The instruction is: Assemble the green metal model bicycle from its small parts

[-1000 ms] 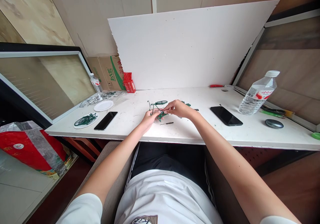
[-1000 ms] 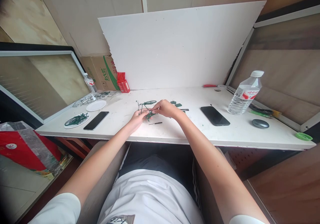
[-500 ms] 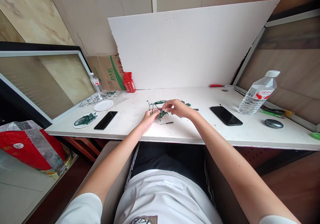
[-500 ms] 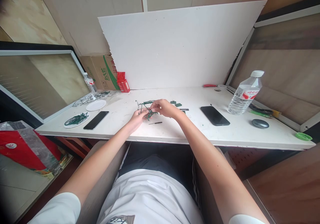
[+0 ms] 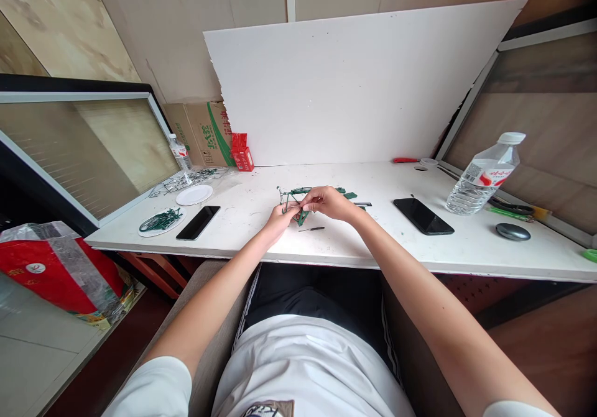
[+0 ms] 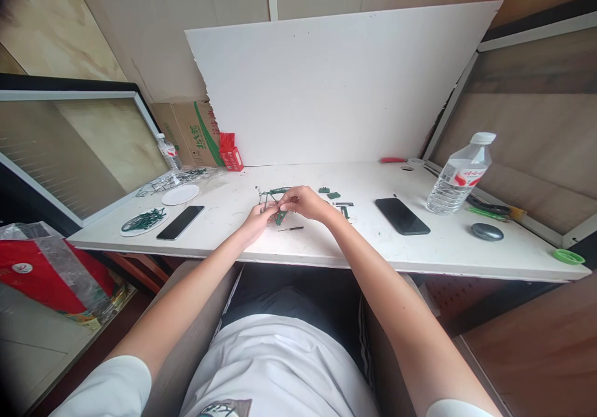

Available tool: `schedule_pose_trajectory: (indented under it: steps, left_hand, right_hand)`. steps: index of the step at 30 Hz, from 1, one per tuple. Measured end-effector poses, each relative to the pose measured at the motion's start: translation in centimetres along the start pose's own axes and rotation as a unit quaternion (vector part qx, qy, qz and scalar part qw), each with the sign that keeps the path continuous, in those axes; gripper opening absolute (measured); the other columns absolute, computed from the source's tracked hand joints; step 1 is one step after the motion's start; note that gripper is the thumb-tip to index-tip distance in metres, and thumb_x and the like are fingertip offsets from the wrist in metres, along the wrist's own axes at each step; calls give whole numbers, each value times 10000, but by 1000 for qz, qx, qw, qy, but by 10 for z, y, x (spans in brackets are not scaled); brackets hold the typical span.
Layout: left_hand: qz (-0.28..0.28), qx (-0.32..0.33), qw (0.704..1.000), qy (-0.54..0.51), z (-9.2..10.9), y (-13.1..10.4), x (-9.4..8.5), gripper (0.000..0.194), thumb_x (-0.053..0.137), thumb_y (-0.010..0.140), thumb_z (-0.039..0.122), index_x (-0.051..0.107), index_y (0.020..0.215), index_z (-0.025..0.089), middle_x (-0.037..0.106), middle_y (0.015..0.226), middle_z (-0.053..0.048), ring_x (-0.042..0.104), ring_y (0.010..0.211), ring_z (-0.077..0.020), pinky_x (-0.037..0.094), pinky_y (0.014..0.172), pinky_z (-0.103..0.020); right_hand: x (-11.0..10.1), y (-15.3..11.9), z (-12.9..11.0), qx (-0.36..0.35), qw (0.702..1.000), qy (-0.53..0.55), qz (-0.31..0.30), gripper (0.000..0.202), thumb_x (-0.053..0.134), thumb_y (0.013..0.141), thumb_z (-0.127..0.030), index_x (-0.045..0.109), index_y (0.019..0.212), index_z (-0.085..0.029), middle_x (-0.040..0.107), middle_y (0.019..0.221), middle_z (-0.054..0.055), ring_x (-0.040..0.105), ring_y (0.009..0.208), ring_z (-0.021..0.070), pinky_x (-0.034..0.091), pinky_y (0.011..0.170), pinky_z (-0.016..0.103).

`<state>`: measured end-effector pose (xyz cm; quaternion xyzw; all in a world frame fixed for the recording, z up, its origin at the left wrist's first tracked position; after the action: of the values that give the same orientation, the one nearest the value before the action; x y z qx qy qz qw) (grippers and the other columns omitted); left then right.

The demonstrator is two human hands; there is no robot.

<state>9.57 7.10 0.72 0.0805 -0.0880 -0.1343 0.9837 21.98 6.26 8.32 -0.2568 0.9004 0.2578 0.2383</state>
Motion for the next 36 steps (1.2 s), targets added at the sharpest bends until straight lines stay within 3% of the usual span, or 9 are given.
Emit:
schedule_pose_trajectory:
  steps: [10,16,25,36]
  left_hand:
    - [-9,0,1000,-5,-6,4,-3,256,760,884,353,734,1023,141,755,995,-112,719,849,-202,510,753,-308]
    - [-4,-7,1000,-16,-5,3,-4,228,760,891,338,741,1003,141,751,960,-94,691,783,-166,492,726,-286]
    - [-4,-11,1000,-22,-5,3,-4,238,759,890,348,729,1018,149,756,1036,-102,738,823,-192,496,742,-302]
    - [-1,-15,1000,-25,-5,2,-4,249,758,892,351,703,1013,140,754,932,-94,734,852,-198,502,773,-299]
  right_hand:
    - [-4,2,-5,-33,993,-78,77,185,771,899,-400,803,932,-221,796,920,52,736,834,223,552,789,351]
    - [-6,1,-13,-69,982,-139,109,191,749,928,-410,808,948,-230,782,983,74,693,939,246,529,815,372]
    - [-2,2,1,-7,992,-100,74,379,716,923,-581,811,987,-220,805,953,84,724,909,247,524,768,339]
    - [-4,1,9,-2,997,-44,64,262,726,911,-447,805,995,-212,807,980,71,736,932,238,526,746,326]
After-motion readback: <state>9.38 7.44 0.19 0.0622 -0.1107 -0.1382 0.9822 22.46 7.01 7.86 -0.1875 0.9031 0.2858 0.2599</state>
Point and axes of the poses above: each hand's wrist, its own y-axis towards the middle knuckle, its own x-axis out of the palm, z = x × y, the point moved 10 cm from there along y, towards the middle knuckle
